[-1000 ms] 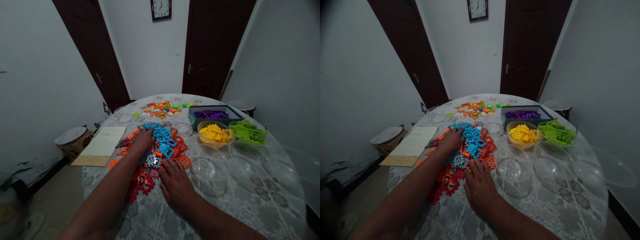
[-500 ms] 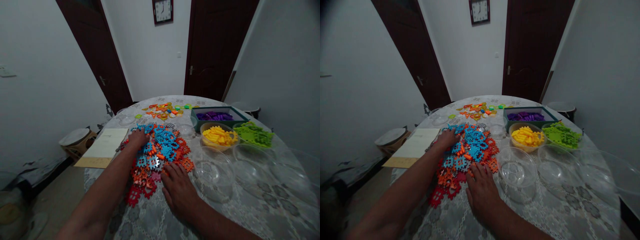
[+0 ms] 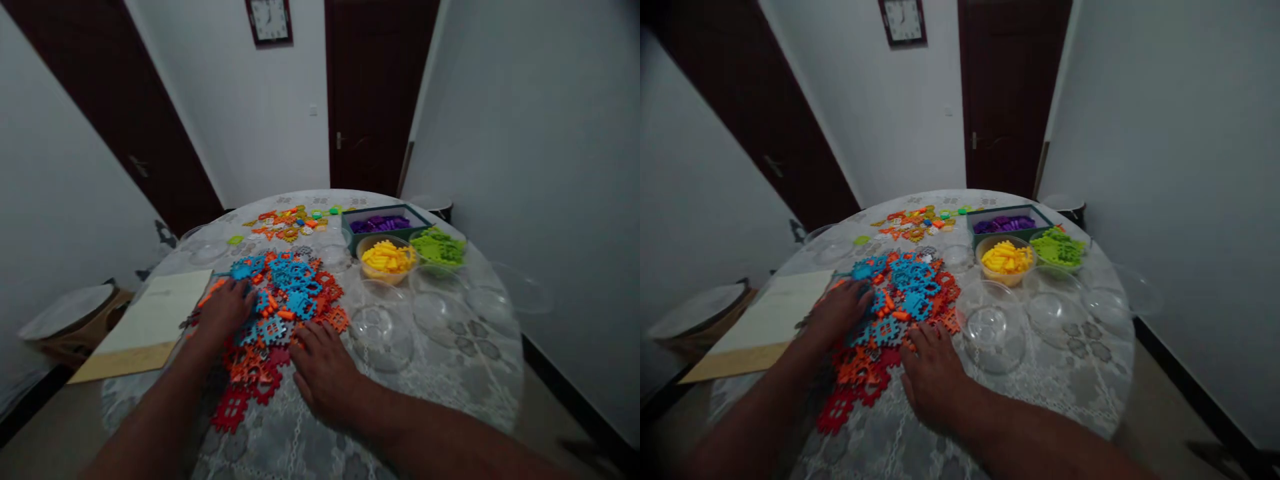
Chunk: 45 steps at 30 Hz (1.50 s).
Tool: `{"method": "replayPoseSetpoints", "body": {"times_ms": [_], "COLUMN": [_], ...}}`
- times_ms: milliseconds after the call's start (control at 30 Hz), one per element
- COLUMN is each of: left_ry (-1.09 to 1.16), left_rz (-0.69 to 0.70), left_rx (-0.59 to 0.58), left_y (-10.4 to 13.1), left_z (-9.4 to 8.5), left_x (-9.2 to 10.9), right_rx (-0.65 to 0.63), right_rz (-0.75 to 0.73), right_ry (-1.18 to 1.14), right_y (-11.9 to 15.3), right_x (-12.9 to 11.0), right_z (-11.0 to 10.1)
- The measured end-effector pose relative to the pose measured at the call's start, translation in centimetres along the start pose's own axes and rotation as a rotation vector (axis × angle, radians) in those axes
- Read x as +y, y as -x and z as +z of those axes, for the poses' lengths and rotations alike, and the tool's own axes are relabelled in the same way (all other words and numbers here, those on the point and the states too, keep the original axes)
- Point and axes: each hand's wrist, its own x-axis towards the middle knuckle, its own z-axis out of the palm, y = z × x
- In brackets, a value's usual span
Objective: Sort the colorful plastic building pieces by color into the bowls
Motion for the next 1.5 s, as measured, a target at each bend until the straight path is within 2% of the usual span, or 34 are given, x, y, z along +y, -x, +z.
{"method": "replayPoseSetpoints", "body": {"times_ms": [100, 200, 367, 633, 867, 1067, 1267, 1400, 1500], "left_ry": [-0.001, 0.005, 0.04, 0.17, 0.222, 0.23, 0.185, 0.186, 0.187], "left_rz": [0.171, 0.245, 0.257, 0.206, 0.162, 0.143, 0.103, 0.146, 0.207], "left_rx": [0.129, 0.181, 0.207, 0.194, 0.158, 0.131, 0.167, 0.252, 0.232], "left_y": [1.4, 2.6, 5.0, 8.5, 10.1, 10.4, 9.6, 7.5, 4.8], "left_z": [1.5, 2.0, 1.3, 0.2, -0.7, -0.9, -1.3, -2.6, -2.9], "left_x": [0.0, 0.9, 3.0, 3.4, 6.4, 8.1, 7.5, 7.8, 9.0], "right_rx": [-0.014, -0.004, 0.025, 0.03, 0.028, 0.089, 0.111, 0.121, 0.136], "right_rz": [0.007, 0.013, 0.005, 0.026, 0.007, -0.013, -0.027, -0.02, -0.029], "right_ry": [0.015, 0.028, 0.027, 0.021, 0.022, 0.03, 0.046, 0.04, 0.042], "right_y": [-0.3, -0.3, -0.1, -0.1, 0.0, 0.2, 0.2, 0.1, 0.0], "right_x": [0.0, 0.0, 0.1, 0.1, 0.1, 0.5, 0.6, 0.6, 0.6], "right_z": [-0.8, -1.0, -0.8, -0.8, -0.4, 0.4, 0.9, 0.9, 0.9]}}
